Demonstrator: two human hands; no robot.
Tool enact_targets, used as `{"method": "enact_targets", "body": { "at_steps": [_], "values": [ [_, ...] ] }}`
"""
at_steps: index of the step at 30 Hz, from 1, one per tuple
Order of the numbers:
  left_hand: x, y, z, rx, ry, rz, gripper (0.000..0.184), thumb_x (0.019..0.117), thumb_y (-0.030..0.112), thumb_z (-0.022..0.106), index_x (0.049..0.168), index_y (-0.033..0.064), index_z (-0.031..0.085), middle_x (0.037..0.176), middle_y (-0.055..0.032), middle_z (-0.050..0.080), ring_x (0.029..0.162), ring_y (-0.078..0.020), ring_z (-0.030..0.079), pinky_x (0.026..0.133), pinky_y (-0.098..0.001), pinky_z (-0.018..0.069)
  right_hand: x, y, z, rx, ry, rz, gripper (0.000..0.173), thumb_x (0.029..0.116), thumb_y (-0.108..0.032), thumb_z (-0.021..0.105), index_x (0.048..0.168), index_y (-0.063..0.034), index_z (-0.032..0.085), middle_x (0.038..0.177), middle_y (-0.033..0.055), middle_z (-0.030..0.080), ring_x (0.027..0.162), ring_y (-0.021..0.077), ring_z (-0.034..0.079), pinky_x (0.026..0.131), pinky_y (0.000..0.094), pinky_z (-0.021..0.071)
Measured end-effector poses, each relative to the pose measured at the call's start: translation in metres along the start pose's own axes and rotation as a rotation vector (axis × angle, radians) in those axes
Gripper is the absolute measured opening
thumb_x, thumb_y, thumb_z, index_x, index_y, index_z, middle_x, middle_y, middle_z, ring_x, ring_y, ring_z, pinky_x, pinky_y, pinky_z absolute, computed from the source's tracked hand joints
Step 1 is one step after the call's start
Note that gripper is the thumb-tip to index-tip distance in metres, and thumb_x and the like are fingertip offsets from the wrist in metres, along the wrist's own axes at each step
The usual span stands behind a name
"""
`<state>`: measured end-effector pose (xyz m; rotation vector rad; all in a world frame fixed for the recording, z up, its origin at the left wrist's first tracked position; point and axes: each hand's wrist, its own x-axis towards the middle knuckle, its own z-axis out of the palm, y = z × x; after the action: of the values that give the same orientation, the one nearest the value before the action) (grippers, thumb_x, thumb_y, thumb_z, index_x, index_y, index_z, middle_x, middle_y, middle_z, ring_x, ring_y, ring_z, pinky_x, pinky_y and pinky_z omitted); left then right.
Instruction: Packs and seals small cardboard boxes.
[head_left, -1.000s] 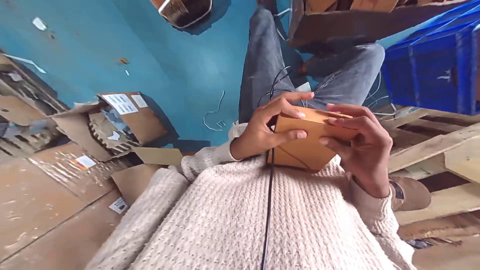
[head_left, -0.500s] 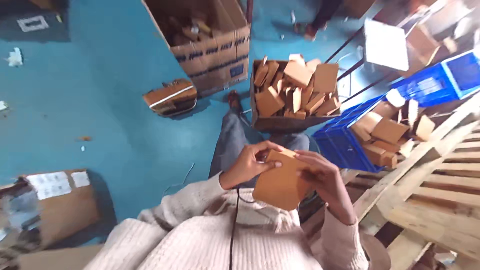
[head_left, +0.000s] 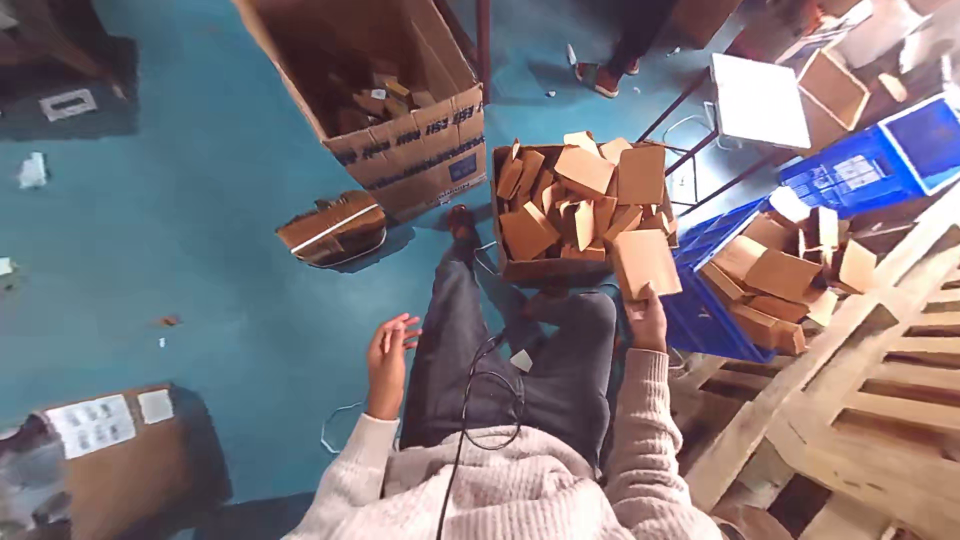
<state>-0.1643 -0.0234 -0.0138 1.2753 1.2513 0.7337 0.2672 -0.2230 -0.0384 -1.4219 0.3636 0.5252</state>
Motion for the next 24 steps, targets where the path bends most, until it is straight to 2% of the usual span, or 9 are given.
{"method": "enact_targets", "body": {
  "at_steps": [3,7,9,12,14,16,19,21,24],
  "values": [
    [0.001,-0.046,-0.039,0.077,0.194,-0.137,0.041,0.109,0.024,0.04,0.129,-0.0071,0.056,0.116,-0.0149,0.069,0.094,-0.0145,0.069,0.079,-0.0309,0.0573,0.034,-0.021,0.046,-0.018,0.01,-0.15,0.054,0.1078,-0.033,0.05,0.148,0.0008,0.039,0.131,0.0178,0.059,0.112,0.0223,0.063,0.094,0.0352,0.0551],
    [-0.009,-0.081,-0.066,0.042,0.438,-0.401,0.041,0.1099,0.023,0.037,0.136,-0.0063,0.051,0.12,-0.0188,0.064,0.092,-0.0182,0.066,0.08,-0.0356,0.0544,0.099,-0.045,0.13,-0.051,-0.006,-0.173,0.067,0.1043,-0.046,0.054,0.15,-0.0004,0.036,0.129,0.019,0.06,0.108,0.0237,0.066,0.091,0.0374,0.0572],
    [-0.017,-0.088,-0.071,0.053,0.493,-0.441,0.043,0.1107,0.024,0.036,0.138,-0.0068,0.049,0.124,-0.0223,0.062,0.097,-0.0222,0.065,0.083,-0.0396,0.0538,0.125,-0.039,0.163,-0.162,-0.041,-0.084,0.068,0.1037,-0.048,0.054,0.147,0.0032,0.04,0.121,0.0207,0.063,0.099,0.0242,0.067,0.084,0.038,0.0586],
    [-0.028,-0.081,-0.069,0.108,0.543,-0.435,0.042,0.1106,0.024,0.036,0.135,-0.0066,0.051,0.122,-0.02,0.062,0.095,-0.019,0.064,0.081,-0.0368,0.0536,0.143,-0.019,0.178,-0.441,-0.041,0.059,0.074,0.1025,-0.056,0.05,0.145,0.0048,0.045,0.129,0.0234,0.063,0.107,0.029,0.068,0.089,0.0422,0.058],
    [-0.029,-0.07,-0.065,0.152,0.56,-0.389,0.039,0.1097,0.023,0.038,0.132,-0.0059,0.053,0.116,-0.0155,0.065,0.088,-0.0142,0.065,0.077,-0.0323,0.0543,0.154,-0.009,0.176,-0.591,0.012,0.044,0.082,0.1003,-0.059,0.051,0.149,0.0066,0.038,0.135,0.0268,0.058,0.113,0.033,0.066,0.091,0.0469,0.0573],
    [-0.023,-0.06,-0.055,0.178,0.549,-0.32,0.038,0.1093,0.022,0.04,0.132,-0.0058,0.053,0.111,-0.0118,0.066,0.082,-0.0105,0.065,0.071,-0.0284,0.0546,0.152,-0.007,0.164,-0.601,0.042,-0.002,0.081,0.1012,-0.061,0.047,0.15,0.0036,0.036,0.129,0.026,0.06,0.103,0.0323,0.07,0.083,0.0467,0.0596],
    [0.002,-0.035,-0.03,0.211,0.474,-0.187,0.042,0.1111,0.026,0.031,0.128,-0.0059,0.053,0.101,-0.0058,0.067,0.077,-0.0068,0.066,0.067,-0.0247,0.0548,0.132,0.002,0.108,-0.526,0.044,-0.09,0.062,0.1068,-0.052,0.042,0.139,0.0,0.05,0.106,0.0183,0.068,0.079,0.0253,0.069,0.07,0.0422,0.0581],
    [0.031,-0.015,-0.003,0.209,0.386,-0.069,0.052,0.1116,0.032,0.02,0.124,-0.0048,0.055,0.096,-0.0028,0.069,0.078,-0.0072,0.067,0.068,-0.0255,0.0558,0.122,0.022,0.043,-0.461,0.089,-0.106,0.052,0.1092,-0.046,0.039,0.131,-0.0009,0.055,0.094,0.0106,0.069,0.066,0.0175,0.065,0.06,0.0351,0.0546],
    [0.057,0.019,0.042,0.215,0.164,0.07,0.059,0.1114,0.036,0.012,0.125,-0.0036,0.052,0.095,-0.0023,0.072,0.08,-0.0102,0.07,0.069,-0.0277,0.0577,0.1,0.102,-0.093,-0.343,0.311,0.147,0.053,0.1107,-0.043,0.035,0.131,0.0009,0.057,0.102,0.0125,0.069,0.073,0.0178,0.065,0.064,0.0343,0.0535]
  ]
}}
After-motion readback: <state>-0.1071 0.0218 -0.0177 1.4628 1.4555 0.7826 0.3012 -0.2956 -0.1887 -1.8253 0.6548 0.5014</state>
